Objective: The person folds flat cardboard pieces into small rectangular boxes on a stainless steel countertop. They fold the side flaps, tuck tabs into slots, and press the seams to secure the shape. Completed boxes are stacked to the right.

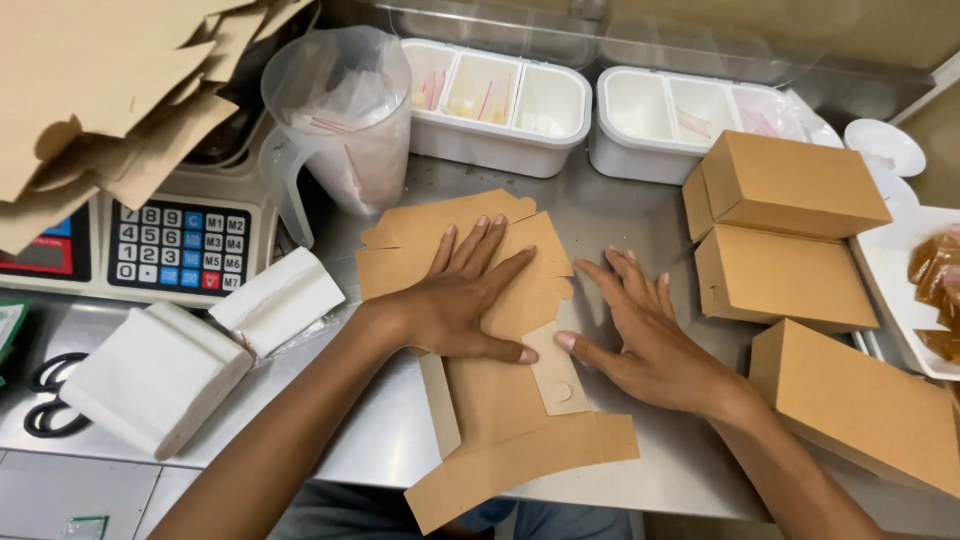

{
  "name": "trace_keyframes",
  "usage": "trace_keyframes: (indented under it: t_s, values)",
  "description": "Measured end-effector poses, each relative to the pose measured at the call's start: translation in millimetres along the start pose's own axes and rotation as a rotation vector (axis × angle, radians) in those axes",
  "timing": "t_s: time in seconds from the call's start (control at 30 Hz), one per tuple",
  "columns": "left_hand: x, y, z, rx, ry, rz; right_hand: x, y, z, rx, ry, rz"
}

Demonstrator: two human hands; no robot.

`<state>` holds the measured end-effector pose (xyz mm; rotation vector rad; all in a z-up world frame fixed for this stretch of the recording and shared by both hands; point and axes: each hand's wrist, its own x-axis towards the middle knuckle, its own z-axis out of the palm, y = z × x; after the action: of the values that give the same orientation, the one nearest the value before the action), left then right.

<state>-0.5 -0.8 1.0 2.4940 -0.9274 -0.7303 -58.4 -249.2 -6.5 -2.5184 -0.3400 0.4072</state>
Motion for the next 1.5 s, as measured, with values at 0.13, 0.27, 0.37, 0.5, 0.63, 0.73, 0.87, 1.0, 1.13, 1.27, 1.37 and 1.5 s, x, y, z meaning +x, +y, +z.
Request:
trace_keyframes:
  t_s: [0.13,0.27,0.37,0.5,0.63,0.73,0.87,1.0,1.13,1.27,1.37,1.5]
  values:
    - [-4.9,6.1,-5.5,-0.003,-0.016,-0.020,-5.3,4.9,-4.1,-0.085,-0.035,-0.028]
    - [-2.9,6.8,-5.5,0.009,-0.025,-0.040,-13.4,4.3,-18.9,-0.146,-0.156,0.017]
    - [-0.9,3.2,-1.6,0.007,-0.020,-0.027,-17.5,13.4,-22.6,-0.160,-0.227,-0.006]
    - [2.5,-0.1,1.5,0.009,-0.005,-0.012,-21.2,15.9,-22.7,-0.169,-0.273,-0.102]
    - [4.8,-1.9,2.6,0.020,-0.009,-0.010,-24.0,14.9,-24.9,-0.169,-0.291,-0.129]
    - [6.5,-4.1,4.6,0.018,0.000,-0.011,-24.2,14.3,-22.1,-0.100,-0.269,-0.133]
    - [7.4,-5.4,4.9,0.025,0.009,0.003,-21.1,11.6,-12.6,-0.136,-0.182,-0.151]
    - [8.1,-6.3,5.8,0.023,0.019,0.016,-19.4,8.0,-3.7,-0.094,-0.097,-0.188]
    - [8.4,-6.6,5.1,0.009,0.015,0.018,-12.3,5.7,4.7,-0.061,-0.015,-0.173]
    - [7.2,-9.7,3.6,-0.010,0.027,0.040,-2.9,13.7,15.5,-0.197,0.209,-0.282]
    - [1.3,-8.5,-3.7,-0.063,0.022,0.042,-1.6,13.6,12.5,-0.267,0.291,-0.495]
    - [-9.9,-11.4,-15.7,-0.122,0.099,0.114,-7.7,4.0,6.9,-0.150,0.159,-0.747]
